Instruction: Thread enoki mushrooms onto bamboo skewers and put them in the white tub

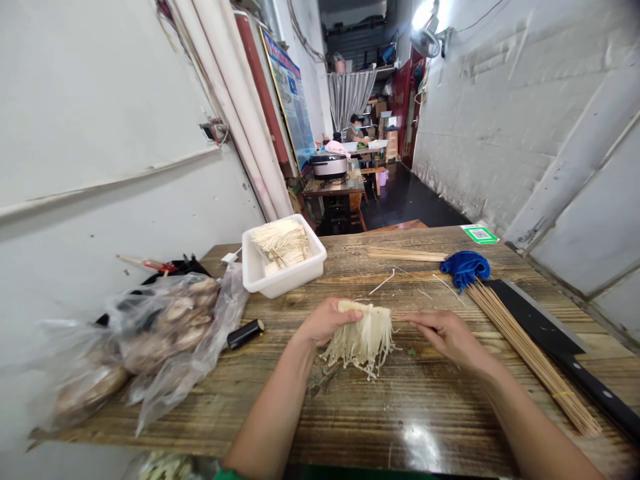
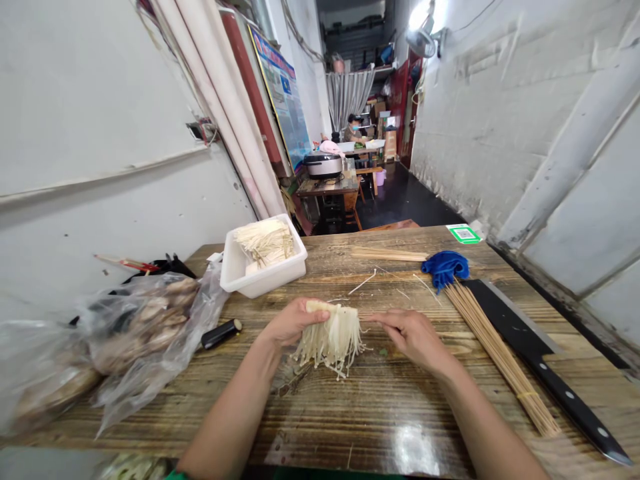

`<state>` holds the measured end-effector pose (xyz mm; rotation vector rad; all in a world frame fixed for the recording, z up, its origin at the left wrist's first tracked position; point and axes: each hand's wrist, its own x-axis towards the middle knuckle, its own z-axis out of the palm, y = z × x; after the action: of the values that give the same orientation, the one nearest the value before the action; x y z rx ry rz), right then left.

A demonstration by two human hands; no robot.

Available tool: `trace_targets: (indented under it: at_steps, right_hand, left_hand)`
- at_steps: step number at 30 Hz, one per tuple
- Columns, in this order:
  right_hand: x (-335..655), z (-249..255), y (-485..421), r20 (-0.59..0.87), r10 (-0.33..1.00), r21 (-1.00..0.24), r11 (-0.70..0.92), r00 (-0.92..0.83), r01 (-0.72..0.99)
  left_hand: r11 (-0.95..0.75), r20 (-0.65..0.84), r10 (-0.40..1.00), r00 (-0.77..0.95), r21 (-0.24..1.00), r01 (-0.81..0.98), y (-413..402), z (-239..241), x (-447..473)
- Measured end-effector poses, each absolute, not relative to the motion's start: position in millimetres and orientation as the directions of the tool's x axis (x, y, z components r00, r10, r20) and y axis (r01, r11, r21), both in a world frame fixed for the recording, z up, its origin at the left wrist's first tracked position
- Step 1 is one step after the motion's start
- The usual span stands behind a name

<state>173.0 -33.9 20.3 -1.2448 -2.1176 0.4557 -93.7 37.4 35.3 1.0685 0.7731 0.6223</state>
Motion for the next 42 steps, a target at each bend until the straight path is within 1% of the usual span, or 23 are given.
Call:
trace_targets:
  at_steps: [7, 14, 17, 19, 22, 25, 30, 34, 38, 42]
  right_hand:
    - [169.5, 17.4, -32.7, 0.359, 0.876, -0.567, 0.480, -0.323, 0.670]
    - [156.5, 16.3, -31.9, 0.370, 0.879, -0.664, 0.476, -0.301, 0.576]
    - [156.8, 17.4, -32.0, 0.379, 0.887, -0.694, 0.461, -0.263, 0.554]
    - [159.0, 17.8, -32.1, 0.387, 0.887, -0.701, 0.461, -0.253, 0.544]
    - [161.3, 17.8, -32.5, 0.405, 0.883, -0.703, 0.467, -0.238, 0.536]
    - [160.2, 18.2, -33.0, 0.419, 0.879, -0.705, 0.473, -0.227, 0.529]
    - [158.4, 16.1, -32.9, 0.423, 0.881, -0.711, 0.469, -0.213, 0.524]
    - [159.2, 14.6, -32.4, 0.414, 0.889, -0.716, 0.452, -0.197, 0.532]
    - [159.1, 19.9, -33.7, 0.389, 0.889, -0.713, 0.456, -0.240, 0.533]
    - [159.1, 23.4, -34.9, 0.366, 0.895, -0.723, 0.445, -0.254, 0.528]
  left_hand:
    - [0.374, -0.262, 0.776, 0.574, 0.923, -0.084, 36.6, 31.8, -92.8]
    - [0.384, -0.271, 0.733, 0.624, 0.922, -0.051, 36.9, 29.9, -84.7]
    - [0.295, -0.175, 0.762, 0.624, 0.951, -0.093, 38.5, 34.0, -83.3]
    - [0.208, -0.112, 0.761, 0.638, 0.975, -0.077, 38.5, 36.6, -86.0]
    - [0.099, -0.056, 0.777, 0.627, 0.994, -0.034, 36.0, 37.6, -93.5]
    - [0.040, -0.008, 0.814, 0.581, 0.998, -0.042, 32.3, 35.1, -98.9]
    - [0.073, -0.034, 0.836, 0.548, 0.996, -0.051, 30.3, 31.2, -97.7]
    - [0.073, -0.015, 0.831, 0.556, 0.994, -0.082, 29.4, 32.3, -96.1]
    - [0.108, -0.045, 0.827, 0.560, 0.991, -0.080, 26.3, 34.8, -94.4]
    - [0.101, -0.051, 0.837, 0.545, 0.993, -0.062, 23.8, 36.1, -91.2]
